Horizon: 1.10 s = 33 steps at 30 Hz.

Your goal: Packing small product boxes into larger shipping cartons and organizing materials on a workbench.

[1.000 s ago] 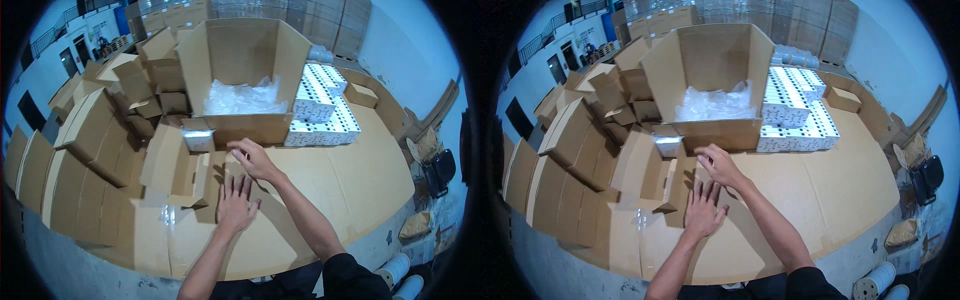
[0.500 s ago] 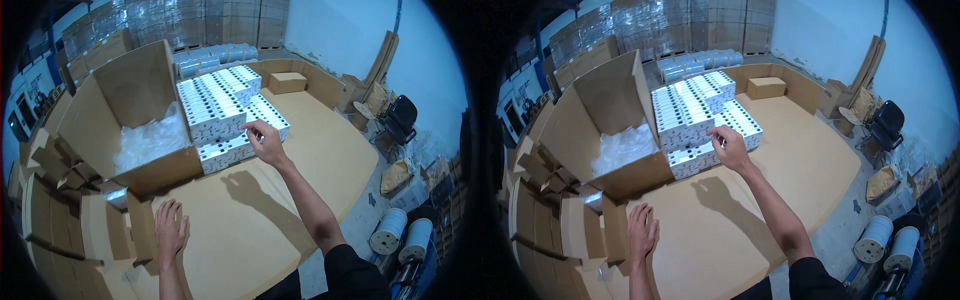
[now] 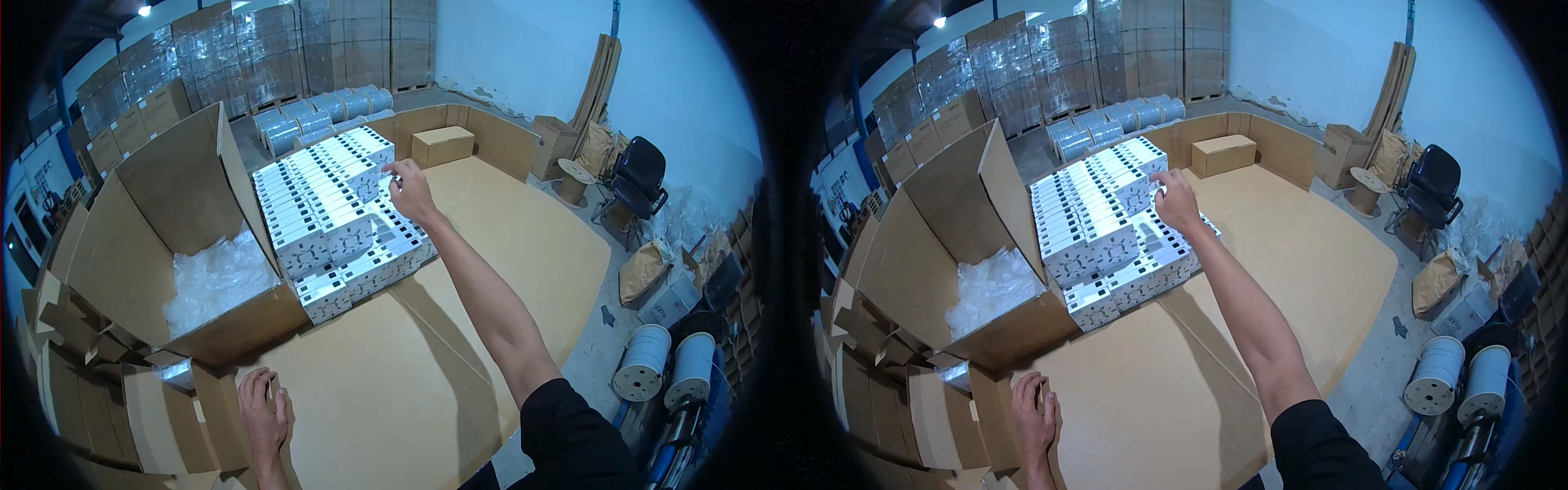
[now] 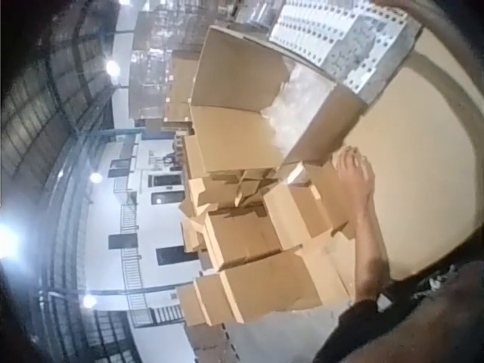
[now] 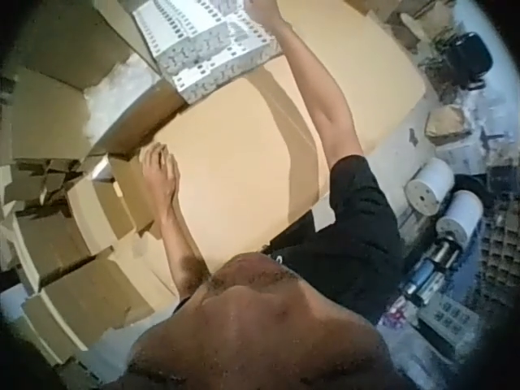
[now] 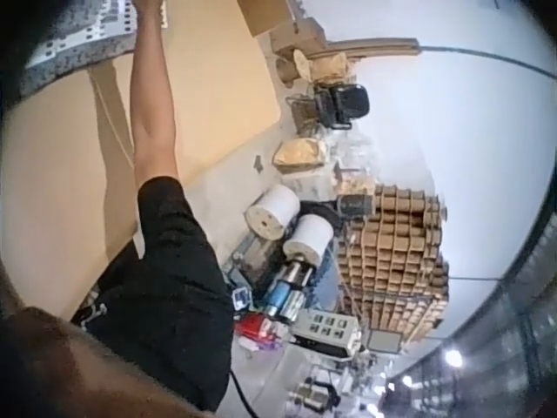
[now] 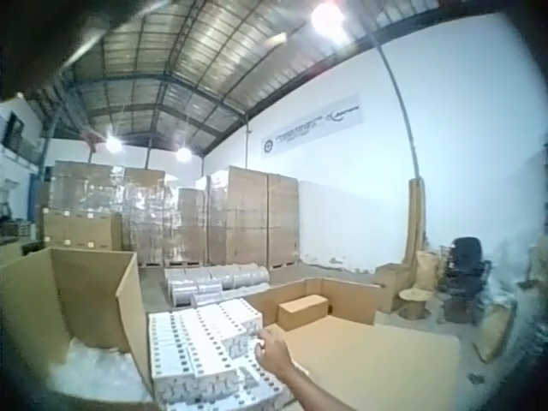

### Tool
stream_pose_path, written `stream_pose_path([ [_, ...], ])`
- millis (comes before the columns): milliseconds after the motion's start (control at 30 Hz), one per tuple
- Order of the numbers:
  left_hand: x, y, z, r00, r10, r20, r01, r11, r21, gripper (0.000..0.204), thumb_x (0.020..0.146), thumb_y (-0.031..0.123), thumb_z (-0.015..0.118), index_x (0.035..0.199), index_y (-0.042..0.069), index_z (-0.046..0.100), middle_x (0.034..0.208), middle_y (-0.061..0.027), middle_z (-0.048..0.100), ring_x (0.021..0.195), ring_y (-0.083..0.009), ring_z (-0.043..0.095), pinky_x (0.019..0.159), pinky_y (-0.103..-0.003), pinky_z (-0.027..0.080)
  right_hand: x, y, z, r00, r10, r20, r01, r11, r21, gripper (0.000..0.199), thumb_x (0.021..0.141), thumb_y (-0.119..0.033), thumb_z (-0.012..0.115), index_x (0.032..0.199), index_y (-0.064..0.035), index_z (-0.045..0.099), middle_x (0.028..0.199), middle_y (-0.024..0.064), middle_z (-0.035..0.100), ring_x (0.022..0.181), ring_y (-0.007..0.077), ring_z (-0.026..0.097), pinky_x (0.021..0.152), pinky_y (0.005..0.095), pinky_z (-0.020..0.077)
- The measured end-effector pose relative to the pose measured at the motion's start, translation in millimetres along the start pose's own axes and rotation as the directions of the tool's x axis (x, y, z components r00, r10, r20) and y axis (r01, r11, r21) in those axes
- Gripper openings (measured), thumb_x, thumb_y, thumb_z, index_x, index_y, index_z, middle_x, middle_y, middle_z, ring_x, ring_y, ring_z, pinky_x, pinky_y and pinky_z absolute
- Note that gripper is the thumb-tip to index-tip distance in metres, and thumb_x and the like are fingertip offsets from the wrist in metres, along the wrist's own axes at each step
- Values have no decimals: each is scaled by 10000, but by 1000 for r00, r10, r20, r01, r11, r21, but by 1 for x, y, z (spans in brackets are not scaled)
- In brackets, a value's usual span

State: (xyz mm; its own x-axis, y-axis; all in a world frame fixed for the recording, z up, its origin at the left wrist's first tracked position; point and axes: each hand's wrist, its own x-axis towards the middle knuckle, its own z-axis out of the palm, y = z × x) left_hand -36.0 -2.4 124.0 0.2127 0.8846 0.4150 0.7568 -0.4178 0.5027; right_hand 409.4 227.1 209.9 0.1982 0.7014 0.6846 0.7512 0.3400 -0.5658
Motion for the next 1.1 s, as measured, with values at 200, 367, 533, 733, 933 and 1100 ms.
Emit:
stream_pose_path([
  [200,-2,3,2,1000,-3,-9,3,1000,-26,285,869,71,640,1149,18,629,1262,-171,607,1219,-371,543,1078,-476,411,38,31,9,987,144,72,-125,966,-228,557,873,-25,622,1398,-178,516,1352,164,461,1236,372,542,1025,472,477],
  [367,-2,-5,6,1000,-14,-19,14,1000,-3,286,843,72,651,1126,30,639,1250,-151,608,1226,-363,536,1082,-484,398,56,40,17,972,211,102,-181,952,-246,663,856,-39,667,1461,-208,455,1380,180,443,1269,395,523,1045,481,476],
  [533,-1,-4,7,999,-39,-17,39,999,-11,290,840,74,652,1127,31,641,1252,-149,614,1229,-361,540,1081,-485,400,64,52,27,975,182,128,-126,926,-355,630,845,-21,670,1417,-198,472,1374,198,452,1235,425,545,1014,498,492],
  [733,1,0,5,998,-57,-5,57,998,-21,292,846,60,643,1137,37,640,1260,-145,615,1233,-353,542,1085,-475,401,65,51,29,981,178,83,-156,962,-222,524,831,35,651,1289,-141,469,1304,225,492,1147,479,582,965,524,495],
  [933,-1,0,7,999,-52,10,51,999,3,308,846,55,652,1153,37,631,1272,-137,611,1236,-348,541,1088,-468,403,54,72,20,990,117,83,-97,971,-217,412,841,78,616,1201,-117,579,1241,203,519,1117,445,595,954,498,495],
  [1100,-2,1,7,999,-44,1,44,999,1,296,859,58,649,1153,33,630,1275,-144,608,1240,-349,539,1091,-472,403,44,68,7,998,57,-6,-57,986,-154,295,871,55,618,1121,-100,619,1172,186,549,1108,425,590,928,488,501],
])
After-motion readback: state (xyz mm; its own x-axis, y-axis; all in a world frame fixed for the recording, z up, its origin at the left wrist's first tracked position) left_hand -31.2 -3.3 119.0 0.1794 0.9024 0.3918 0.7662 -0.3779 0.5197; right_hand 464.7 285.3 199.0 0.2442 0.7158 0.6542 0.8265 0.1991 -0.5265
